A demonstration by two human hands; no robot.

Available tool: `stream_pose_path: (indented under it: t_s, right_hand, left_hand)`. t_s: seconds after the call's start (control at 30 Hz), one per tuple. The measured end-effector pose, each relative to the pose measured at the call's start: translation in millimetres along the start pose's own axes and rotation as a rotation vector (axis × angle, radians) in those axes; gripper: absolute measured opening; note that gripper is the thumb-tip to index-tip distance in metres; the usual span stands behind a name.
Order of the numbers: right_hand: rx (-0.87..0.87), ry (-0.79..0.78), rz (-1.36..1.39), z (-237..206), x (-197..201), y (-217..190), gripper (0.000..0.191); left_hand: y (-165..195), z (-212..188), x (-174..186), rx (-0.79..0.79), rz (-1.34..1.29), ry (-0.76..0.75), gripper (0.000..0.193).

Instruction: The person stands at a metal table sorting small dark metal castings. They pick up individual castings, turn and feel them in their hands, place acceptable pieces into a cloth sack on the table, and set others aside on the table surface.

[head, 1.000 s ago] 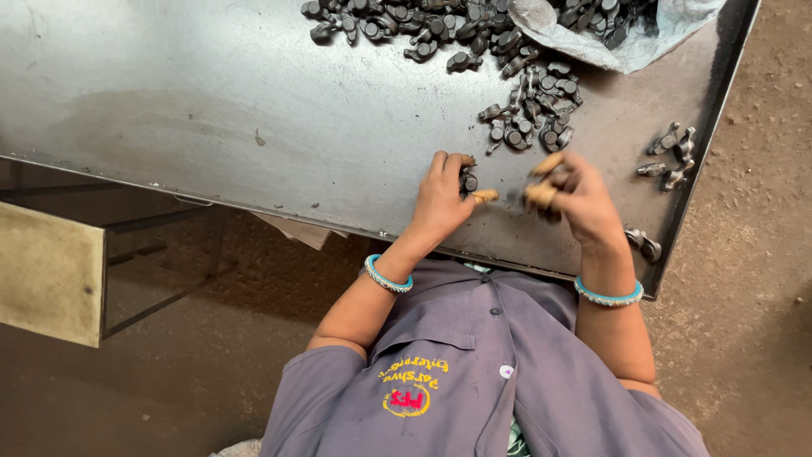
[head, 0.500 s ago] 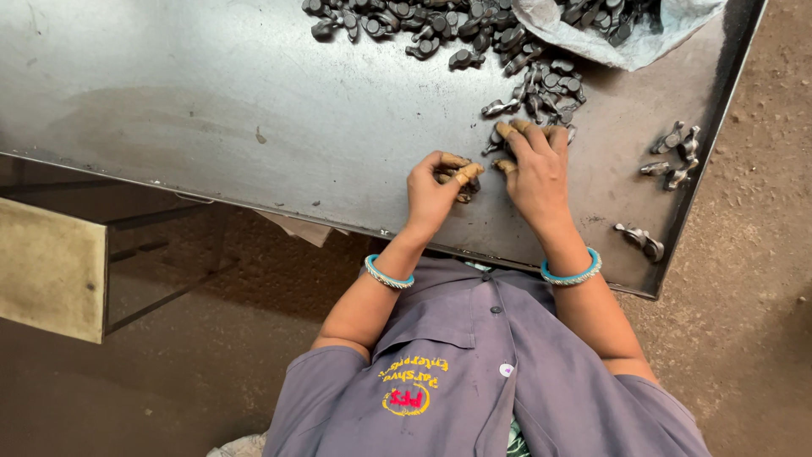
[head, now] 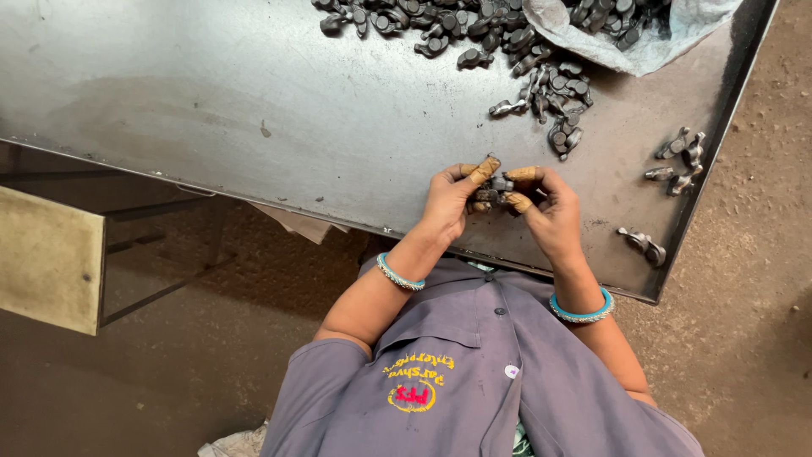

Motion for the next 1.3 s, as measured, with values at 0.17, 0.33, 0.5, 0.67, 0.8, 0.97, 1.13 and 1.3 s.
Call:
stream_pose_path:
  t_s: [0.17, 0.33, 0.5, 0.67, 0.8, 0.97, 1.13, 1.3]
  right_hand:
    - [-0.073, -0.056, 0.202, 0.7, 10.7, 14.3, 0.032]
    - [-0.128, -0.094, 0.097, -1.7, 6.3, 20.6, 0.028]
    - [-0.447, -0.253, 0.059, 1.8, 17.9, 3.0, 0.019]
    - [-0.181, -0.118, 0.404, 29.2, 30.8, -44.4, 0.022]
    - [-0.008, -0.041, 0.341, 47.3, 3.2, -63.2, 0.035]
    - [0.302, -0.034, -0.852, 43.7, -41.7, -48.5, 0.04]
    - [0.196, 0.051, -0.686, 53.6, -30.8, -20.7, 0.032]
    - [-0.211, 0.002, 0.629, 46.5, 20.8, 4.3, 0.021]
  left_hand:
    - [-1.9, -2.7, 1.8, -0.128, 0.124, -0.014, 0.021]
    - [-8.6, -2.1, 4.9, -0.314, 0.338, -0.068, 0.029]
    - [-0.7, -4.2, 17.7, -0.449, 0.818, 0.069, 0.027]
    - [21.7, -0.2, 31.4, -0.492, 0.648, 0.058, 0.027]
    - [28.0, -0.6, 35.8, -0.48, 0.57, 0.097, 0.031]
    - [21.2, -0.2, 34.7, -0.489, 0.531, 0.085, 0.029]
    - [16.9, -1.9, 32.8, -0.534, 0.545, 0.058, 0.028]
    - [15.9, -1.4, 32.1, -0.481, 0.552, 0.053, 0.029]
Point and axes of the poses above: each hand's wrist, its own z-axis towards the middle knuckle, its own x-axis out of the back of the hand, y = z × x, the point moved 1 cm from there along z, towards the middle knuckle, and after that the axes turned 3 degrees about -x, right-handed, at the moved point
